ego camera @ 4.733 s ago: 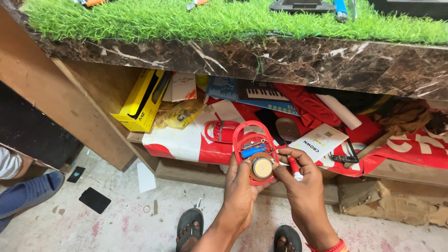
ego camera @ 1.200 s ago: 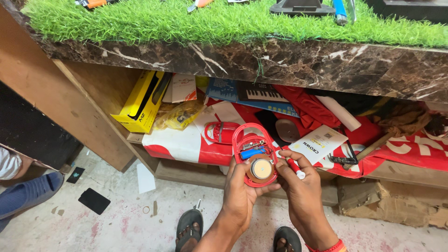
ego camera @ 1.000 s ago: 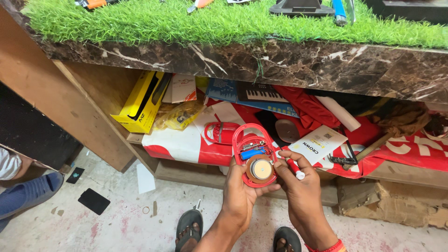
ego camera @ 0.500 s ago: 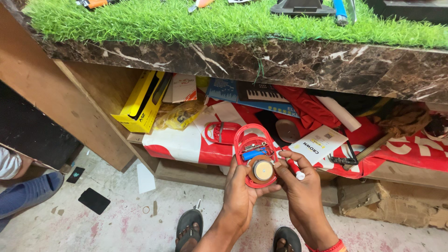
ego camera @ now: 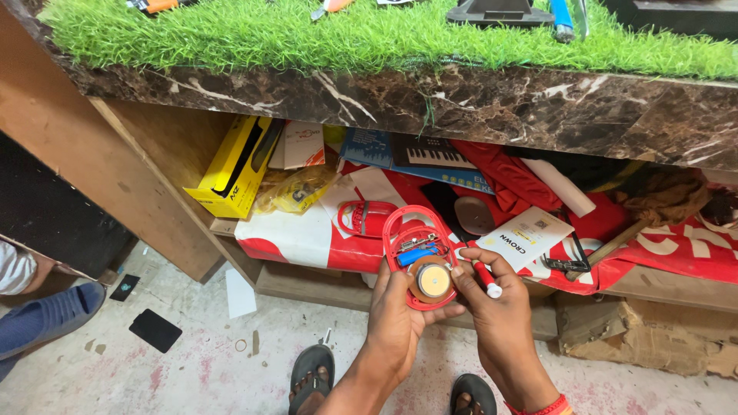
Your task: The person holds a small red handheld device and uses a red-handled screwdriver to unscrew and pry open its casing, working on the internal components while turning the device over. They continue loosening parts and manipulating the opened housing at a cluttered workbench.
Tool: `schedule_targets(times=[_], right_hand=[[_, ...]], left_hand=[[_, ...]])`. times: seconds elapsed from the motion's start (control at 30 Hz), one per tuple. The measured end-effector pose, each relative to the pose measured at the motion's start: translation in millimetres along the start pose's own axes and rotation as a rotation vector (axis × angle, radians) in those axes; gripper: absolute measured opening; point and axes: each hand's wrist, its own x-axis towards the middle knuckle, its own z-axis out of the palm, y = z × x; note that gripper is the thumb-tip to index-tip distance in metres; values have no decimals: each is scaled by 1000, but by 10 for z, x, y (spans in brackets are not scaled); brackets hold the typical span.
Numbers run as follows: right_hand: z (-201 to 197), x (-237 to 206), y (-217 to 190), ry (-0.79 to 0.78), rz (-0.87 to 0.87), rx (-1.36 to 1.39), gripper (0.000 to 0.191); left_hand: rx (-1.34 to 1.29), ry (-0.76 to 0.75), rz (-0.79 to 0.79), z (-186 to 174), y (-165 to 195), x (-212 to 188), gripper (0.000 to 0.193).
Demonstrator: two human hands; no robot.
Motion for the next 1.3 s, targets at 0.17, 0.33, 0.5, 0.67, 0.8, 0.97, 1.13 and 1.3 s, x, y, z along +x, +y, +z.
schedule_targets(times=[0.17, 0.33, 0.5, 0.67, 0.8, 0.97, 1.13, 1.3], right_hand=[[18, -7, -22, -15, -62, -85, 29], [30, -19, -54, -19, -77, -116, 30], [31, -21, -73, -17, -80, -138, 33], [27, -14, -74, -23, -92, -125, 34], [38, -35, -77, -33, -132, -204, 32], [59, -60, -91, -37, -183, -249, 27], [59, -65, -87, -42, -138, -206, 30], [50, -53, -89, -62, -167, -188, 37]], left_hand=[[43, 1, 21, -17, -18, 3, 35], [59, 19, 19, -14, -36, 31, 34], [64, -5, 28, -21, -39, 9, 34], [82, -15, -2, -13, -35, 3, 35], [89, -2, -17, -12, -30, 3, 37], [81, 34, -33, -30, -44, 17, 38], [75, 4, -17, -64, -71, 33, 42], [71, 4, -12, -70, -78, 44, 44]])
